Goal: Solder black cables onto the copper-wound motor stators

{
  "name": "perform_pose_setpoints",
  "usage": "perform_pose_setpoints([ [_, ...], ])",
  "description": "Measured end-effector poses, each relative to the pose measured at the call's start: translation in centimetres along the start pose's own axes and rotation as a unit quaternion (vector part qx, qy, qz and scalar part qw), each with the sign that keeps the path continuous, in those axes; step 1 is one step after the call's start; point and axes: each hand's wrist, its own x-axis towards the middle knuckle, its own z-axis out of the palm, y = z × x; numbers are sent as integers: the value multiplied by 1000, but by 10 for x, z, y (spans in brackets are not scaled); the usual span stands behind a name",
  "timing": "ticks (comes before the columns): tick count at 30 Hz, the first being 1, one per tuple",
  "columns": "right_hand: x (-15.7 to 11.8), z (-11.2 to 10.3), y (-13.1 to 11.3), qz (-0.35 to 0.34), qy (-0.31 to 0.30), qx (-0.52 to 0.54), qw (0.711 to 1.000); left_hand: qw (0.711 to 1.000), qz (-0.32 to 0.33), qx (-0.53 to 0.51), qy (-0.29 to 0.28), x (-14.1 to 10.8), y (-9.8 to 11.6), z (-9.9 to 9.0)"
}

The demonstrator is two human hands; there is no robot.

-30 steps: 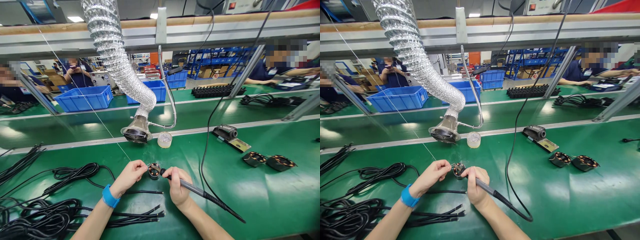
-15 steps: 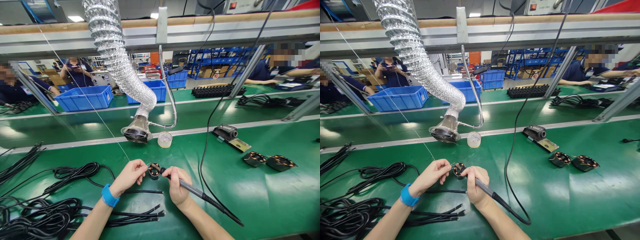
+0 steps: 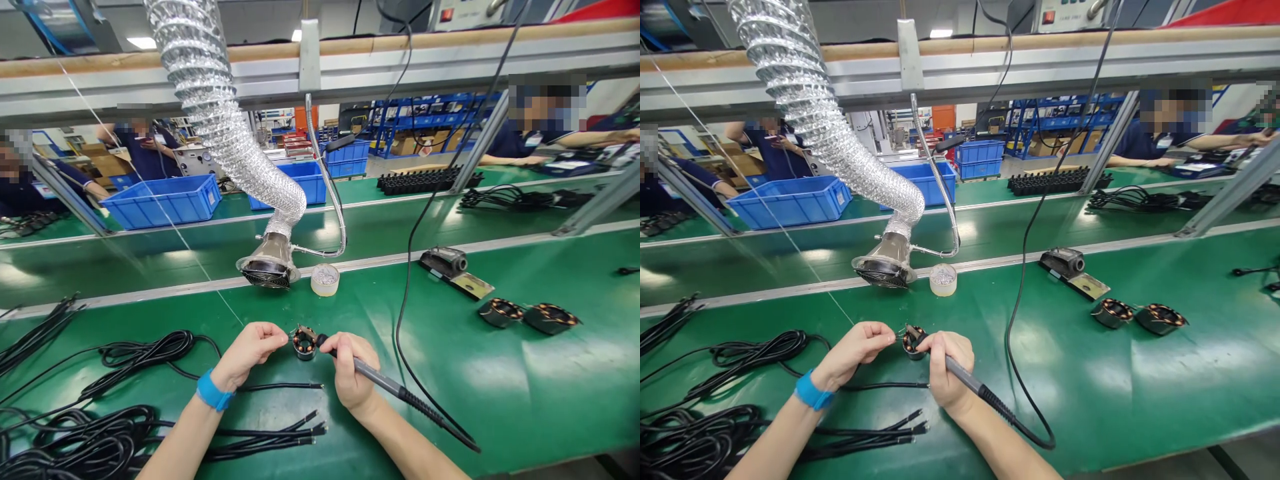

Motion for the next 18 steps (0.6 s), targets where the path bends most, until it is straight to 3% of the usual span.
perform_pose_setpoints([
  [7,3,0,-1,-19,5,-20,1000,998,-2,46,41,2,-3,6],
  [11,14,-10,-7,-109,-27,-60,992,994,-16,90,52,-3,-7,5],
  [14,28,-36,-8,-190,-34,-149,970,994,-33,86,58,3,-16,0],
  [18,37,-98,-2,-240,-23,-302,922,991,-57,87,81,14,-29,-10],
])
